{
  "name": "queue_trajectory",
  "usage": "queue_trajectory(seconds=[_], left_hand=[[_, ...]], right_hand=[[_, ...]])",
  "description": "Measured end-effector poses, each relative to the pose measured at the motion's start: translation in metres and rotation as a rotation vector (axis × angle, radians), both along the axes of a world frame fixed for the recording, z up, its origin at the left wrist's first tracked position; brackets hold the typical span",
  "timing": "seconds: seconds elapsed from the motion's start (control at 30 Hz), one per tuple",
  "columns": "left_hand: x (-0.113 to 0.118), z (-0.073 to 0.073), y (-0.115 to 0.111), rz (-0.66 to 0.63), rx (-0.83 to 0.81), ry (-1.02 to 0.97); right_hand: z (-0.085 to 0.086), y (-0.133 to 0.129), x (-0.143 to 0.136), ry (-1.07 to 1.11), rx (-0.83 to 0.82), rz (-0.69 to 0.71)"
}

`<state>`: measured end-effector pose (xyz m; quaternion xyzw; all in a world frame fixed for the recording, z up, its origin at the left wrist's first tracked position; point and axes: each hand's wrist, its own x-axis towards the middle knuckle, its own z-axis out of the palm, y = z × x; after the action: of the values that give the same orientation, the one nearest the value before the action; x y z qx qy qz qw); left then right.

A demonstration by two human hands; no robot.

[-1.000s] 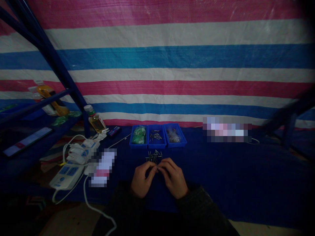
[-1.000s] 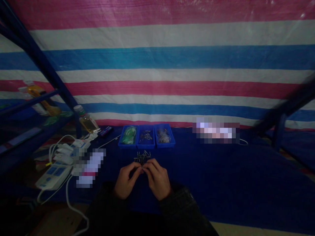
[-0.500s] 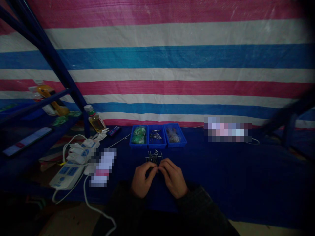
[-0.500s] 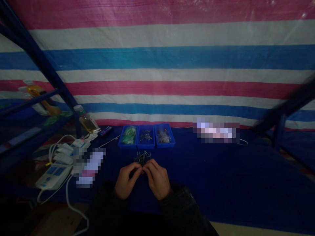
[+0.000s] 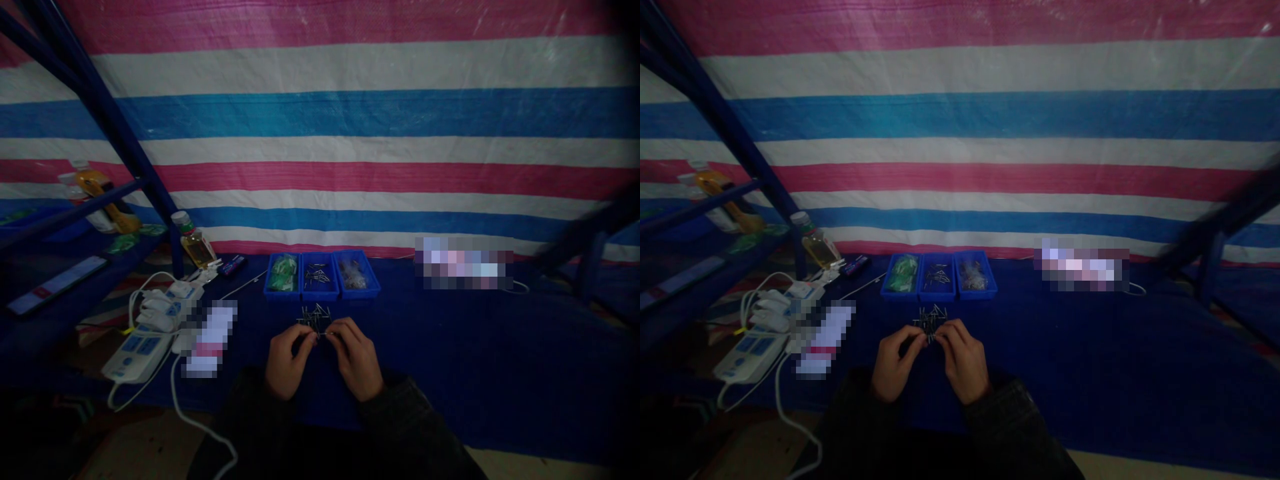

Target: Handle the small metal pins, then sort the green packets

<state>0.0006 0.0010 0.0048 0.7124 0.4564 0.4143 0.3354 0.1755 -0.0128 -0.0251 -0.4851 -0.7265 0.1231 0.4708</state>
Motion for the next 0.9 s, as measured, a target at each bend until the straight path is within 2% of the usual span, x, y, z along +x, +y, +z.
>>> queue_trajectory(seconds=[0.1, 0.2, 0.3, 0.37, 0.5, 0.63, 0.77, 0.9], left_hand=[[0.001, 0.0, 0.0, 0.019, -0.01, -0.015], [0.002, 0.0, 0.0, 0.056, -0.009, -0.037], [0.0, -0.002, 0.002, 0.108, -0.009, -0.075], [-0.001, -0.004, 0.002, 0.12, -0.009, -0.094], [-0.003, -0.006, 0.001, 0.159, 0.006, -0.119], [-0.004, -0.006, -0.001, 0.207, 0.0, -0.14], [-0.004, -0.006, -0.002, 0.203, 0.002, -0.147], [-0.006, -0.007, -0.002, 0.23, 0.016, -0.152]], right_hand=[[0.0, 0.002, 0.004, -0.138, 0.056, -0.04], [0.008, 0.014, 0.009, -0.204, 0.098, -0.064], [0.023, 0.037, 0.012, -0.206, 0.11, -0.097], [0.032, 0.056, 0.013, -0.168, 0.129, -0.18], [0.036, 0.079, 0.012, -0.165, 0.13, -0.232], [0.024, 0.057, 0.008, -0.105, 0.046, -0.183], [0.007, 0.02, -0.002, -0.107, -0.07, -0.009], [-0.005, 0.007, -0.012, -0.125, -0.104, -0.015]])
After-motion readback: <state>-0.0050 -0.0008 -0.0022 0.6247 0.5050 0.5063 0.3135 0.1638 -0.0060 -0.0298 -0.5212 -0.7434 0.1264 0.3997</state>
